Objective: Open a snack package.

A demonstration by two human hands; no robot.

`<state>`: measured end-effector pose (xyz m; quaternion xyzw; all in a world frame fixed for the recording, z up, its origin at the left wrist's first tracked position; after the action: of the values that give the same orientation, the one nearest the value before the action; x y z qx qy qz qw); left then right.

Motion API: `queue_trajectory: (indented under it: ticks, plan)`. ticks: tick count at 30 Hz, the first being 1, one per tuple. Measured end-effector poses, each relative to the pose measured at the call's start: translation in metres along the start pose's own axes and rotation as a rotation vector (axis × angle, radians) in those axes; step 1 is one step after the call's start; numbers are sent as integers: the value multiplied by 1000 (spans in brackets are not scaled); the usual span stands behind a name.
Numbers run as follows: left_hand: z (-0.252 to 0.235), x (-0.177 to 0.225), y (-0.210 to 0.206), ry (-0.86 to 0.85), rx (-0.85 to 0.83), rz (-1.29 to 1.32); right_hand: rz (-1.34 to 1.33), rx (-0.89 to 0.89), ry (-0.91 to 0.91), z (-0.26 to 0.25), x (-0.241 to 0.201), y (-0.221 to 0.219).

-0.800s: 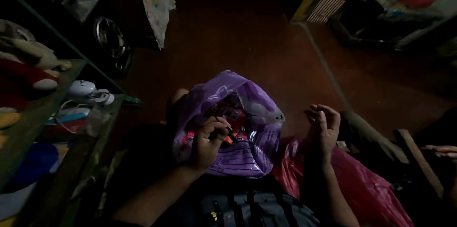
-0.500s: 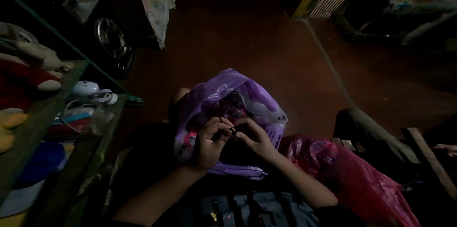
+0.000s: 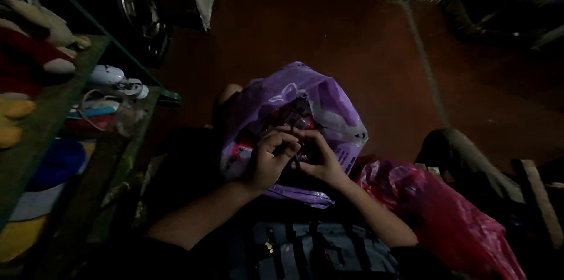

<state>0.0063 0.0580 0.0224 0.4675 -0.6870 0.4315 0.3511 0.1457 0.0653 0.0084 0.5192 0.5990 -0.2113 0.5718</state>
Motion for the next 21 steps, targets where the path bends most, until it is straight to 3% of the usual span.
queue_trajectory:
  ticks: [3, 7, 10, 16, 21]
  plan:
    - [-3, 0, 5, 0, 87, 69, -38, 125, -51, 4, 7, 8]
    - [-2, -12, 12, 123, 188, 122, -9, 273, 69, 12, 4, 20]
    - [-1, -15, 10, 191, 161, 70, -69, 355, 155, 14, 3, 26]
    - [-3, -12, 4, 226, 78, -93, -206, 444, 92, 15, 14, 34]
    - [-2, -11, 0, 192, 37, -165, -15, 413, -8, 15, 18, 37]
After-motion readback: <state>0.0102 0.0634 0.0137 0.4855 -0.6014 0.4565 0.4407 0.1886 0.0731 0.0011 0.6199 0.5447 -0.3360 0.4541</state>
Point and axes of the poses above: each hand's wrist, its own z-axis away from the middle knuckle, its own y-axis out of the back of the hand, x = y × z, the point moved 7 cm from there along -z, towards the middle knuckle, and after that the axes turned 12 degrees about z, right-handed, at the moved point
